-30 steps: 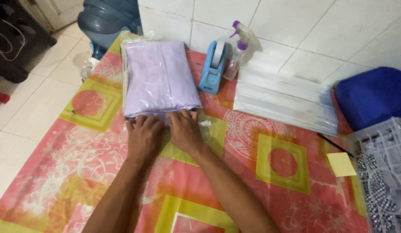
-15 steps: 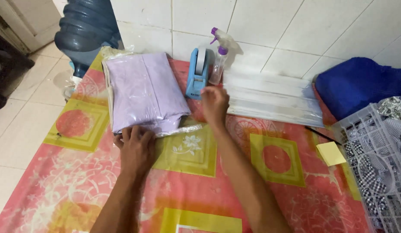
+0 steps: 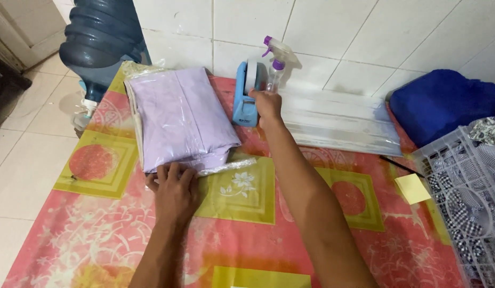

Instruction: Packaging a folded shirt into a plastic bag and writing a note on a sticky pad.

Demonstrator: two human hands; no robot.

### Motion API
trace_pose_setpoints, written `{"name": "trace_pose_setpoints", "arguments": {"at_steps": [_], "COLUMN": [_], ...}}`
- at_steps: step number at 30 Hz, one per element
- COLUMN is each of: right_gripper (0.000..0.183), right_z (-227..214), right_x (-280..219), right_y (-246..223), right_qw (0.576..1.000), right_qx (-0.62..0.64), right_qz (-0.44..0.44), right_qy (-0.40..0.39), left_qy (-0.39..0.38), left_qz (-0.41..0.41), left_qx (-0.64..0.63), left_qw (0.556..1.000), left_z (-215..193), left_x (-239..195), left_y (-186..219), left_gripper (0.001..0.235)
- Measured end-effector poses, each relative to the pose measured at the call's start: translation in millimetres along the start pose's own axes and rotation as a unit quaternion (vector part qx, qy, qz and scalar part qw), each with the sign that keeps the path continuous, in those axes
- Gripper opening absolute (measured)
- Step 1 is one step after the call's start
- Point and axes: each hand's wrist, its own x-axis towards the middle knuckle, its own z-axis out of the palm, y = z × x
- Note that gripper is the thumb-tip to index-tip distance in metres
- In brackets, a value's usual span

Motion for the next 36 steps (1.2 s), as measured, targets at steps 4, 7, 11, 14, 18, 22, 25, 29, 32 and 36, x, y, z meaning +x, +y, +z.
{"name": "trace_pose_setpoints", "arguments": {"at_steps": [4, 7, 11, 14, 18, 22, 25, 29, 32, 36], "right_gripper": [0.024, 0.024, 0.02, 0.022, 0.025, 0.021, 0.018, 0.025, 0.019, 0.014], "right_z": [-2.4, -6.8, -12.4, -17.1, -15.7, -12.4, -21.5, -31.9, -34.6, -52.0], "right_x": [-16.7, -29.8, -18.8, -34.6, -38.0, -10.3, -16.5, -15.5, -26.5, -69.0], "right_y": [-5.2, -3.9, 24.5, 22.0, 21.7, 49.5, 68.8, 93.5, 109.2, 64.8], "right_qw": [1.0, 1.0, 1.0, 0.999, 0.999, 0.997, 0.974, 0.974, 0.984, 0.964], "right_qx": [-0.003, 0.002, 0.01, 0.007, 0.0, -0.054, -0.219, -0.192, -0.107, 0.004], "right_qz": [-0.029, -0.027, -0.013, -0.026, -0.038, -0.056, -0.061, -0.1, -0.128, -0.261], "right_qy": [0.009, 0.007, -0.006, -0.027, -0.03, -0.024, -0.008, -0.068, -0.068, -0.05], "left_qy": [-0.003, -0.006, -0.007, -0.008, -0.007, -0.015, -0.008, -0.003, -0.009, 0.012], "left_qz": [-0.004, -0.013, -0.009, -0.005, -0.009, -0.011, -0.002, -0.009, -0.002, 0.016], "left_qx": [0.0, 0.008, 0.002, -0.004, -0.008, -0.017, -0.002, 0.01, 0.005, 0.001], "left_qw": [1.0, 1.0, 1.0, 1.0, 1.0, 1.0, 1.0, 1.0, 1.0, 1.0], "left_z": [0.4, 2.1, 3.3, 2.3, -1.5, 1.9, 4.7, 6.7, -2.2, -0.6], "left_x": [-1.1, -1.7, -3.6, -3.9, -0.4, -2.2, -6.5, -2.3, -5.7, -1.2], "left_y": [0.1, -1.1, -1.9, -1.7, 1.3, -2.5, -2.1, -2.6, 0.9, -2.2], "left_gripper": [0.006, 0.007, 0.008, 0.006, 0.006, 0.006, 0.005, 0.007, 0.007, 0.004]}}
